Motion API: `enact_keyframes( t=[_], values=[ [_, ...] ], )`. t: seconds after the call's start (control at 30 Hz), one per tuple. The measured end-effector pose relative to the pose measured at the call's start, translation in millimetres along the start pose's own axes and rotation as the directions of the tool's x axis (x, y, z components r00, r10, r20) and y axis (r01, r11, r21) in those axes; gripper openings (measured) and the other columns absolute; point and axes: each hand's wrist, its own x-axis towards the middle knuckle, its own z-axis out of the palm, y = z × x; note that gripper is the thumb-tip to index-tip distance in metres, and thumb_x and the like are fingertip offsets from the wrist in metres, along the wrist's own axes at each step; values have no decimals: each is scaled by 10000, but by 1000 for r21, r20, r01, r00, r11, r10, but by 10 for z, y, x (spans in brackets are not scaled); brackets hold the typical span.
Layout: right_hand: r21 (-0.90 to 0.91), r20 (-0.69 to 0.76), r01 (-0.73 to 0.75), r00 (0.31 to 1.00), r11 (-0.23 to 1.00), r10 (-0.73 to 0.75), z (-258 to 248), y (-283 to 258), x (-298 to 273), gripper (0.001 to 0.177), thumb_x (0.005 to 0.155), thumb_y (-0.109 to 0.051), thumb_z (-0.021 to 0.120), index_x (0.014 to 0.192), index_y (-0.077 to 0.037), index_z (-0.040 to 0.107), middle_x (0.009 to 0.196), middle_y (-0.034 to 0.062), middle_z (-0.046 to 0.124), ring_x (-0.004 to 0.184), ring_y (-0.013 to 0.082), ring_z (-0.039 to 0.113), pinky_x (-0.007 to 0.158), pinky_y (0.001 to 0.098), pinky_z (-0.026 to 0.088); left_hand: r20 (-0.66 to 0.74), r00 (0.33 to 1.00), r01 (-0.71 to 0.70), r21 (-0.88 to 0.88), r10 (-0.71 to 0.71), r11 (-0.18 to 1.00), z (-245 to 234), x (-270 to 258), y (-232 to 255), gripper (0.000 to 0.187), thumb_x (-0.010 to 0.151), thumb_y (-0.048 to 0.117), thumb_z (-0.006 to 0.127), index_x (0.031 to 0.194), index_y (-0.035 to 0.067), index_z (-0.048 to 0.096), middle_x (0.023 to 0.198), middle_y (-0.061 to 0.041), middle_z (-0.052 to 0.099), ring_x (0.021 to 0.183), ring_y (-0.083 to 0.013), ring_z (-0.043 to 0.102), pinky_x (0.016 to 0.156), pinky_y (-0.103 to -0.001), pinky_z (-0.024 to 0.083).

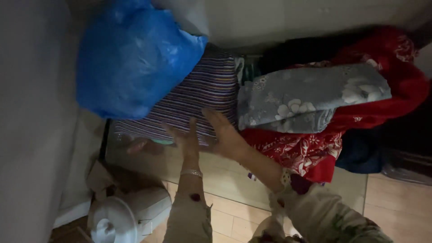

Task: The recorder sorts through various items on a bedside table, puts objects into a blue plastic bag, and then examines ceramic plates.

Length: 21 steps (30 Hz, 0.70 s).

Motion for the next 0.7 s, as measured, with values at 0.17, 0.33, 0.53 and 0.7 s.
enact_keyframes(
  t=[0.17,0.33,0.53,0.7],
  values=[
    [-71,-176,137,973,988,-148,-106,93,380,928,858,-119,777,1617,-49,247,1649,235,278,1514,411,288,1248,475,274,-190,974,76,-240,-124,968,-308,262,471,1265,867,508,775,1598,207,-212,1703,-188,-89,1571,-388,35,1262,-580,153],
    [-116,-292,222,924,968,-247,-229,-154,889,1165,681,-221,910,1626,-154,232,1658,251,119,1513,530,204,1211,624,301,-13,853,368,-695,-522,618,-661,539,947,1265,783,559,696,1486,383,-341,1680,-41,-121,1552,-337,78,1201,-599,327],
    [-313,119,24,993,950,14,69,48,1541,1173,695,-360,933,1612,-373,202,1708,99,32,1540,491,40,1079,828,166,-44,825,387,-683,-564,619,-498,1485,314,1177,760,286,753,1592,382,-74,1639,-150,215,1462,-416,334,1141,-569,420],
    [-627,353,-27,881,779,315,510,462,1594,1087,742,-591,829,1602,-399,193,1717,65,-30,1558,456,-88,1191,737,65,-278,807,574,162,-521,803,-648,2131,56,991,933,489,691,1705,313,93,1655,-156,423,1504,-397,416,1278,-520,306]
  ],
)
